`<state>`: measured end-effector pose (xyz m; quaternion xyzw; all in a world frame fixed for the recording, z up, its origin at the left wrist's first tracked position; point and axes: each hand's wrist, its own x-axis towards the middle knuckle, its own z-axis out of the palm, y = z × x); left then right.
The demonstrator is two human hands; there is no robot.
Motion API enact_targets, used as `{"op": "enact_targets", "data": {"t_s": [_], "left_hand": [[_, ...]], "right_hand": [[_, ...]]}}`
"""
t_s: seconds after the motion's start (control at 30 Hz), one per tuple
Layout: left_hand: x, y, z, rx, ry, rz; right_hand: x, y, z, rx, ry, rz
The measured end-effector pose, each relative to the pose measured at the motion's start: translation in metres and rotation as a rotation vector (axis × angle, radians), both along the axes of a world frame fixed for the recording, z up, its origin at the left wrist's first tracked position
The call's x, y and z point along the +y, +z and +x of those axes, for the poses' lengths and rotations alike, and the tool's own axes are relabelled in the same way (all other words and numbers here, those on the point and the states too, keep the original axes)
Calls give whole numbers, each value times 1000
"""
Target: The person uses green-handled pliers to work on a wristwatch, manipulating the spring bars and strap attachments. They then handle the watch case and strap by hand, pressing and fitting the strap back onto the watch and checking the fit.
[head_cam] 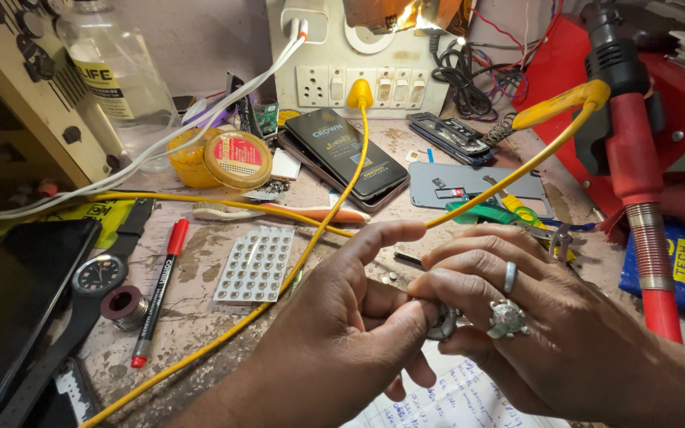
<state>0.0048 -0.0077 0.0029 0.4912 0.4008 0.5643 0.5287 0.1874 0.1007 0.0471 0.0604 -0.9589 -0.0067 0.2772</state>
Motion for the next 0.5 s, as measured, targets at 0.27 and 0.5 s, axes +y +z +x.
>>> {"op": "enact_targets", "data": {"t_s": [0.27,0.5], "left_hand": [[4,1,-4,-5,4,-8],[2,-5,-6,1,-22,7]], "right_hand": [[17,5,1,-81,104,-85],[25,-4,10,-40,89,-168]]}}
